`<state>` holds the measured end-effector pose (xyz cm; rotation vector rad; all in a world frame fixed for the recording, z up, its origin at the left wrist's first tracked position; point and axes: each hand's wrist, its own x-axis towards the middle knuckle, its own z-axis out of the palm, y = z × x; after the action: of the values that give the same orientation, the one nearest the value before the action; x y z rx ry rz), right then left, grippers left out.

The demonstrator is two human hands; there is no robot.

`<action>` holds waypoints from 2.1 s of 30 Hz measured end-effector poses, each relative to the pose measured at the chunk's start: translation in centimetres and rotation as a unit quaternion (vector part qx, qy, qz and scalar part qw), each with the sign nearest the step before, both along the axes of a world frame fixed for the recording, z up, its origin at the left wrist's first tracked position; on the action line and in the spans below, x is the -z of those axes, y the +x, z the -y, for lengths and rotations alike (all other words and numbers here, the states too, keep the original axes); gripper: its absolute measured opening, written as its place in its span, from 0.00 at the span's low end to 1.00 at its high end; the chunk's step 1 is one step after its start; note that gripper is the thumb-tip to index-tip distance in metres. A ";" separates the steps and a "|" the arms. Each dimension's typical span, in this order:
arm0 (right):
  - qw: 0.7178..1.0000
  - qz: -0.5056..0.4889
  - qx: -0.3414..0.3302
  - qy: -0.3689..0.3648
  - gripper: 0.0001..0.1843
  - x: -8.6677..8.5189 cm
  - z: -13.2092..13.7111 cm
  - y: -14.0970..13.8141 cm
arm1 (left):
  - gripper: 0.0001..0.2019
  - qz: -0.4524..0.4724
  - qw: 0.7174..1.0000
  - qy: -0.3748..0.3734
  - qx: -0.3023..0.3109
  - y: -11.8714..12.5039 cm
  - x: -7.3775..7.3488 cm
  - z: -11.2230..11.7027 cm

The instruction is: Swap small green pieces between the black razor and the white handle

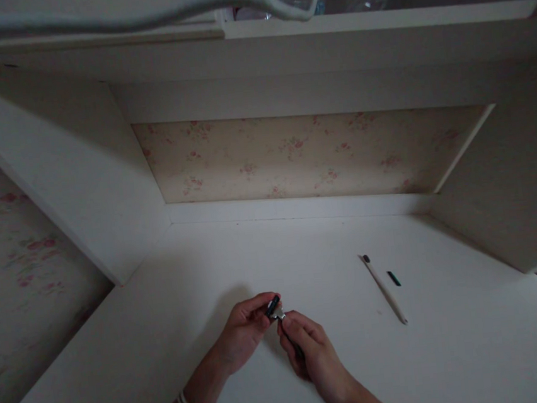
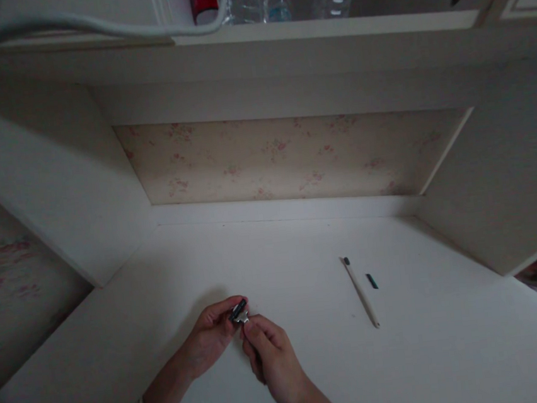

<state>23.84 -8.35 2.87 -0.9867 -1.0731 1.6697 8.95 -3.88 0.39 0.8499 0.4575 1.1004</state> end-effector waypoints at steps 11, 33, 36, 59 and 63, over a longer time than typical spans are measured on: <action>0.998 0.051 0.000 0.042 0.23 0.1 -0.1 0.4 | 0.19 -0.024 0.999 0.026 -0.011 -0.2 0.2 -0.1; 0.988 0.112 -0.008 0.103 0.20 0.0 -0.2 1.1 | 0.22 -0.092 0.994 0.061 -0.001 -1.1 0.3 -0.3; 0.987 0.122 -0.009 0.102 0.20 -0.2 -0.3 1.2 | 0.22 -0.102 0.994 0.047 -0.007 -1.1 0.4 -0.3; 0.991 0.018 -0.132 0.001 0.24 -1.9 -0.7 2.2 | 0.16 -0.218 0.967 0.125 0.042 -1.8 -0.6 -0.1; 0.987 -0.024 -0.156 -0.014 0.23 -1.3 -0.5 2.3 | 0.18 -0.206 0.972 0.102 0.041 -2.0 0.0 -0.2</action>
<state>26.12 -7.85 4.17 -0.8216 -1.2221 1.9547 6.93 -3.72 0.34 1.2780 0.6528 0.9030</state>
